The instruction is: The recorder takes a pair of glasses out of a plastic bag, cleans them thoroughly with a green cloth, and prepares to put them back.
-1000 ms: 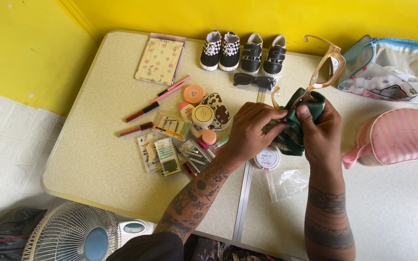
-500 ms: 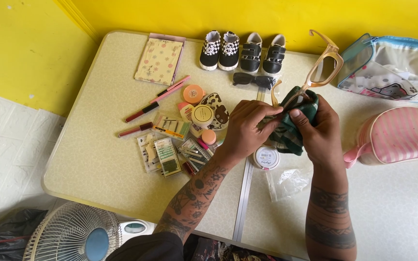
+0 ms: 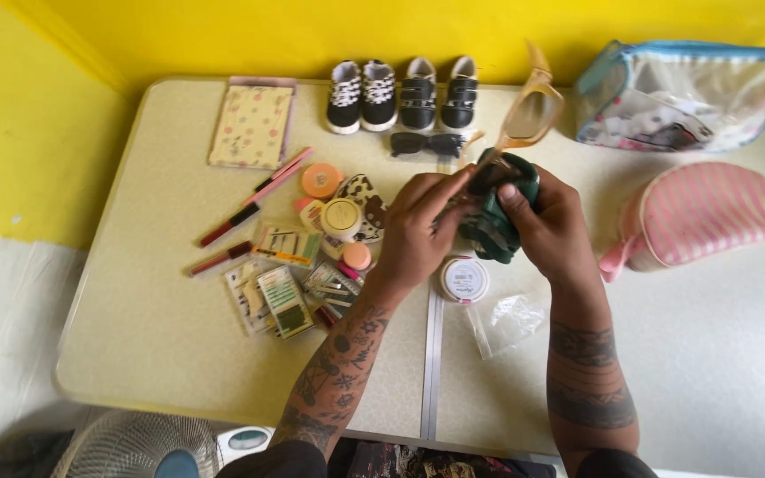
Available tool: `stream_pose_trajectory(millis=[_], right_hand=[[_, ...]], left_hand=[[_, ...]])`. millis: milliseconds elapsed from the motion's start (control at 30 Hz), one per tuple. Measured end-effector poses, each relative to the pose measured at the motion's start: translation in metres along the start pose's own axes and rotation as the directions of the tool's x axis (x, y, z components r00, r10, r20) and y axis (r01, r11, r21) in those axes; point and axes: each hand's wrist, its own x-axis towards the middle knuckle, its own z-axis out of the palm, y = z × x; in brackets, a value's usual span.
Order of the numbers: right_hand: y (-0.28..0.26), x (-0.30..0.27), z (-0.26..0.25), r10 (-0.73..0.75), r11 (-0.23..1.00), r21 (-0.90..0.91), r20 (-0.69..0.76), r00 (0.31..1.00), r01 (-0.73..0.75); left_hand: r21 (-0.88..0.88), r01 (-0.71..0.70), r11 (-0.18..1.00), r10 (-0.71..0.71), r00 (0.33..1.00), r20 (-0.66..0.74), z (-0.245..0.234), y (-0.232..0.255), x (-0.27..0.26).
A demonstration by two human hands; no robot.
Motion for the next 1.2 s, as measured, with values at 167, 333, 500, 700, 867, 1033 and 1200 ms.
stream_pose_trajectory(millis=[167, 333, 500, 700, 867, 1033, 1200], right_hand=[[0.016, 0.006, -0.025, 0.021, 0.957, 0.29, -0.159, 0.987, 0.027], [-0.009, 0.007, -0.012, 0.024, 0.836, 0.54, -0.207, 0.978, 0.094], [0.018, 0.007, -0.01, 0.051, 0.851, 0.522, -0.185, 0.981, 0.054], [0.014, 0.006, -0.008, 0.019, 0.841, 0.531, -0.22, 0.975, 0.103], [0.007, 0.008, 0.0, 0.075, 0.83, 0.552, -0.246, 0.966, 0.076], [0.021, 0.012, -0.009, 0.11, 0.781, 0.615, -0.3, 0.948, 0.104], [-0.007, 0.011, -0.002, 0.134, 0.844, 0.534, -0.312, 0.941, 0.057]], left_hand=[[-0.01, -0.004, 1.0, 0.004, 1.0, 0.004, -0.005, 0.007, 0.004], [0.044, -0.037, 0.998, 0.035, 0.998, 0.06, 0.0, 0.002, 0.001], [0.044, -0.014, 0.999, 0.004, 0.973, 0.232, -0.006, 0.02, 0.005], [0.041, -0.067, 0.997, 0.057, 0.976, 0.212, -0.003, 0.026, 0.006], [0.039, -0.061, 0.997, 0.051, 0.976, 0.214, 0.003, 0.022, -0.001], [0.118, -0.142, 0.983, 0.117, 0.974, 0.194, 0.0, 0.023, 0.001], [0.112, -0.169, 0.979, 0.141, 0.966, 0.218, 0.006, 0.007, -0.005]])
